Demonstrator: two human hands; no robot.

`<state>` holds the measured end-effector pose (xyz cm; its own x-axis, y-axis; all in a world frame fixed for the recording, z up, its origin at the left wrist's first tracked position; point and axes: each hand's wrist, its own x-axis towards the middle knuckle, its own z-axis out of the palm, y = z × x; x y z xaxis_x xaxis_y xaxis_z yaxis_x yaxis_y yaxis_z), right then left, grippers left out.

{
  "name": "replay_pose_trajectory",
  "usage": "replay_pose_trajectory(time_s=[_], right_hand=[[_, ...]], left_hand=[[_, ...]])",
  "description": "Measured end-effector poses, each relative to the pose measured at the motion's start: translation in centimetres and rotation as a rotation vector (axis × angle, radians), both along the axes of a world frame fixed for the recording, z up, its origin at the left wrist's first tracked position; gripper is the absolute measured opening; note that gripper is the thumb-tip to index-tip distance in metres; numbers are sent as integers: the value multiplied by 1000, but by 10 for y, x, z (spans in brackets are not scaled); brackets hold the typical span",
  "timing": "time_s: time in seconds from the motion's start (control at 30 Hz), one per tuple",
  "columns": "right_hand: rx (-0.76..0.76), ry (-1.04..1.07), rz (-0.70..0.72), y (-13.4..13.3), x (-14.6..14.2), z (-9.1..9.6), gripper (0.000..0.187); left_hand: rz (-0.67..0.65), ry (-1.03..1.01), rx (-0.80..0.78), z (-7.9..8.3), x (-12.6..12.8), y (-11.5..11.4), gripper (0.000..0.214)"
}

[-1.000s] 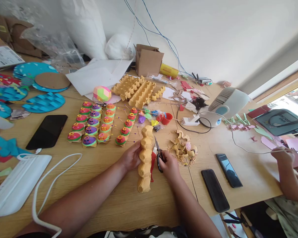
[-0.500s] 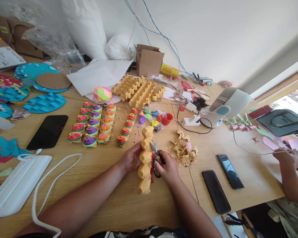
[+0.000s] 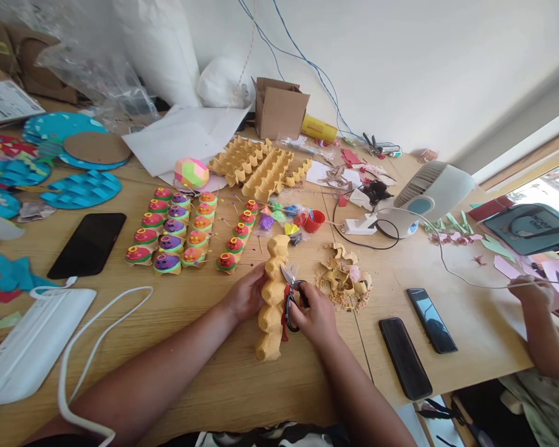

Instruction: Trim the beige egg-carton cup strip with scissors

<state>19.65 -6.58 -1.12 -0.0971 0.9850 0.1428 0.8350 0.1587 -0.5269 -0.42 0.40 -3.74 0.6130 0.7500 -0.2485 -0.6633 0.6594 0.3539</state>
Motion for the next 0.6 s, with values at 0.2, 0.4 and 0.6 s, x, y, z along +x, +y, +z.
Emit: replay_pose_trajectory(time_s=[0.2,0.4,0.6], right_hand=[[0,1,-8,1,1,2,23],[7,-15,-26,2,1,2,24],[-6,-15,-22,2,2,1,24]], left_hand=[[54,16,-7,2,3,0,16],[69,16,1,6,5,-1,16],[51,1,6,4,4,-1,16]])
